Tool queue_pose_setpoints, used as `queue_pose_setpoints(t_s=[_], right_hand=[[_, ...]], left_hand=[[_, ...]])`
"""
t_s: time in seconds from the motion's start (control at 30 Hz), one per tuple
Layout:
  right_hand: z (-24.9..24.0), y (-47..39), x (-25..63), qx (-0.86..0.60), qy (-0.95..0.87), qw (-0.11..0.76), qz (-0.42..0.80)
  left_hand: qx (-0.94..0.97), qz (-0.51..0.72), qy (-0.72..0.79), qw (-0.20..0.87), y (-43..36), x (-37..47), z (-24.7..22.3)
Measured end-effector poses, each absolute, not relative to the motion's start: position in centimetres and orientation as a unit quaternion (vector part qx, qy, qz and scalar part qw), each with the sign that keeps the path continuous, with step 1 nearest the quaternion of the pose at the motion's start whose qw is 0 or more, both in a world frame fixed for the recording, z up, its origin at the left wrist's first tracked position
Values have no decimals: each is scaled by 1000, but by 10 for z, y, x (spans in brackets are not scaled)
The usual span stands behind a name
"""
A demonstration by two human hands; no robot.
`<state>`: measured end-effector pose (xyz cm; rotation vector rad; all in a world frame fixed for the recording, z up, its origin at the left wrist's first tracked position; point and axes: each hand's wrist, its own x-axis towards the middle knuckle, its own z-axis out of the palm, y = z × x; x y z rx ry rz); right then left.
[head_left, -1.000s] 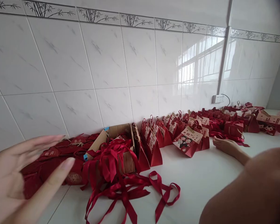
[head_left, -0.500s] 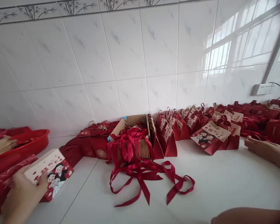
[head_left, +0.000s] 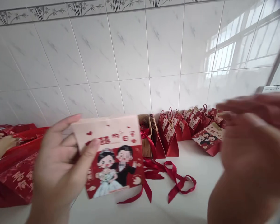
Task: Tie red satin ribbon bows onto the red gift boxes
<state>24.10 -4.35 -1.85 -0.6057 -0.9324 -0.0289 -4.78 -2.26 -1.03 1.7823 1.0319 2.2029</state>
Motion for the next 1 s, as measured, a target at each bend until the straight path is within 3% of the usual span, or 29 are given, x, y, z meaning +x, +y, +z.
queue_pose_setpoints(t_s=[0.17,0.4,0.53,0.63,0.7,0.8,1.0], right_hand=[[-11,-32,182,-193,-630,723,209],[-16,-7,179,-133,-614,701,338],[-17,-3,188,-184,-557,752,300],[-16,-6,204,-204,-472,836,193],[-13,-8,215,-212,-424,876,92],[-10,-10,225,-216,-385,897,-15],[-9,-17,234,-222,-346,912,-9]], left_hand=[[655,680,274,184,-27,10,-5],[614,729,213,216,-11,33,-22],[622,727,227,182,15,19,-18],[632,705,301,115,56,1,-22],[685,592,421,60,88,-8,-32],[737,473,476,79,126,-11,-57],[827,201,510,127,147,-16,-89]])
